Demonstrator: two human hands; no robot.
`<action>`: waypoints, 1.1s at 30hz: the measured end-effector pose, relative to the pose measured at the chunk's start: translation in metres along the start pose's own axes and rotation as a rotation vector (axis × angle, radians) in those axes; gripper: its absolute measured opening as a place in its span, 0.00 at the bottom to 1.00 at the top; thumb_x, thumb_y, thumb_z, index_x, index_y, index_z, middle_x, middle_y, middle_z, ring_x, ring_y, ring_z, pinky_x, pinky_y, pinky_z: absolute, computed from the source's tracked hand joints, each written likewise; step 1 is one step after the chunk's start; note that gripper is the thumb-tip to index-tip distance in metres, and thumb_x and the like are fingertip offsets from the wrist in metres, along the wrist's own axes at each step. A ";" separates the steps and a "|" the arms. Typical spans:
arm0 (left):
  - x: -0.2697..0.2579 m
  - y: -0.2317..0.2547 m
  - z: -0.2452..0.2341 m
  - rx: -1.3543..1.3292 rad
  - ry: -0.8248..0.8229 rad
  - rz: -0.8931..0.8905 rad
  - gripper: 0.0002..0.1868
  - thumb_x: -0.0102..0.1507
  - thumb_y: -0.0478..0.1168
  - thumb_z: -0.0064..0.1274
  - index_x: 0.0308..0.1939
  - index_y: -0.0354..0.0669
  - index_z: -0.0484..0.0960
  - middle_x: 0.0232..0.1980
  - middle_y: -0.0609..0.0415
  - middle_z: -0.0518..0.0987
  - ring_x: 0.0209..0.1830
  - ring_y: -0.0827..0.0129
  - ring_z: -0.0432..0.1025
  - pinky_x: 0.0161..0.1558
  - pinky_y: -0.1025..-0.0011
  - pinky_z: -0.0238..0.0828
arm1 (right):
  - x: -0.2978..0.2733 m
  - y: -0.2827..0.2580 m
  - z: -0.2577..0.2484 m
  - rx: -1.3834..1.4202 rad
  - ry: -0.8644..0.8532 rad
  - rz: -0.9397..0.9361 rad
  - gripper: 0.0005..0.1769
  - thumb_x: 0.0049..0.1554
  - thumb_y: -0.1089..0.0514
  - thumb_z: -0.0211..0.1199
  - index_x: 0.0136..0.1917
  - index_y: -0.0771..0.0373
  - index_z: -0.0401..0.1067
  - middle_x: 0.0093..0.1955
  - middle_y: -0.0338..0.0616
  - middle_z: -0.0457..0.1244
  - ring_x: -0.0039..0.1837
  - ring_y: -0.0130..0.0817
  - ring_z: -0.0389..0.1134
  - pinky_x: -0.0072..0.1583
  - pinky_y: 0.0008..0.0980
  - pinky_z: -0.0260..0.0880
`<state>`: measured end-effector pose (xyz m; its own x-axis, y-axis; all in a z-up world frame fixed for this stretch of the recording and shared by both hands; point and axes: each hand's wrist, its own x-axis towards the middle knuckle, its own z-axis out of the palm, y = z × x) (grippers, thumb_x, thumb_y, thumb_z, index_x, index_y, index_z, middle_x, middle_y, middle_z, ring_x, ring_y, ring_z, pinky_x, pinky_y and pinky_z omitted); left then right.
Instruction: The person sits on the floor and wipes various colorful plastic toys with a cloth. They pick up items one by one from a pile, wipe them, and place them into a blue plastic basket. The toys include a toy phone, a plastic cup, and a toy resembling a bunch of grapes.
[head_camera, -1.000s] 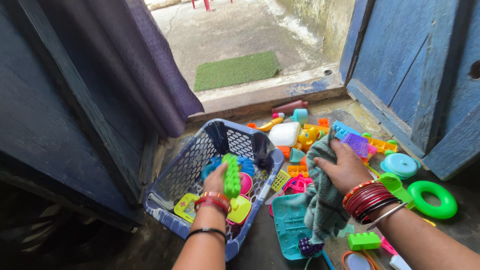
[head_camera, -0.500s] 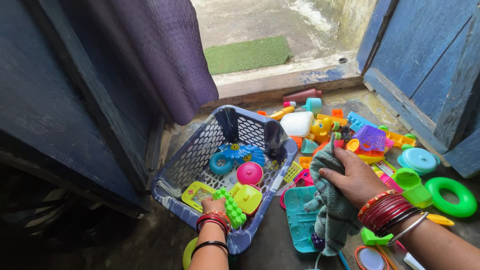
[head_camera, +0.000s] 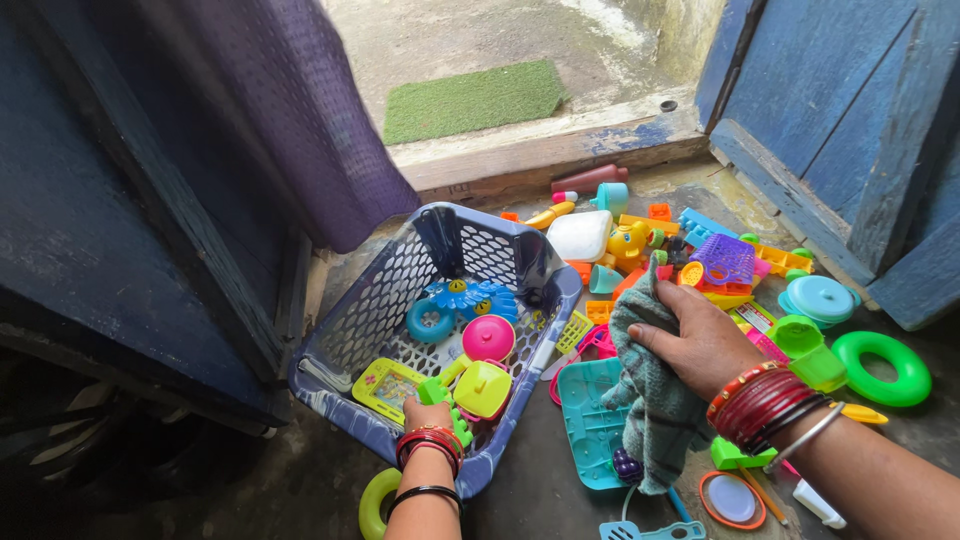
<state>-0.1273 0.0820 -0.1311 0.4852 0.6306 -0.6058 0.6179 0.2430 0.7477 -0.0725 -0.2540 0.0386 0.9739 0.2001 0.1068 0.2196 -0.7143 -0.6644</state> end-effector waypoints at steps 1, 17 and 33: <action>-0.001 -0.001 0.001 0.029 0.026 0.034 0.28 0.64 0.31 0.49 0.69 0.41 0.65 0.56 0.41 0.79 0.47 0.48 0.81 0.42 0.53 0.81 | 0.000 0.000 -0.001 -0.005 0.008 0.000 0.40 0.50 0.47 0.71 0.69 0.70 0.65 0.62 0.59 0.66 0.64 0.47 0.69 0.64 0.41 0.66; -0.068 -0.009 0.100 0.246 -0.113 0.641 0.11 0.61 0.40 0.55 0.45 0.44 0.86 0.44 0.46 0.85 0.45 0.55 0.81 0.50 0.61 0.76 | -0.027 0.048 -0.036 -0.227 0.150 0.064 0.32 0.51 0.46 0.70 0.63 0.65 0.70 0.60 0.57 0.64 0.63 0.55 0.66 0.63 0.47 0.66; -0.148 -0.089 0.174 1.392 -0.474 1.065 0.22 0.58 0.42 0.64 0.54 0.48 0.76 0.61 0.48 0.75 0.64 0.52 0.69 0.60 0.44 0.62 | -0.023 0.060 -0.039 -0.128 0.183 -0.043 0.33 0.50 0.51 0.70 0.65 0.67 0.68 0.59 0.56 0.62 0.62 0.55 0.65 0.63 0.46 0.64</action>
<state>-0.1465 -0.1614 -0.1551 0.9371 -0.2132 -0.2764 -0.1518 -0.9619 0.2275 -0.0794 -0.3274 0.0251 0.9549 0.1156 0.2736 0.2555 -0.7892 -0.5585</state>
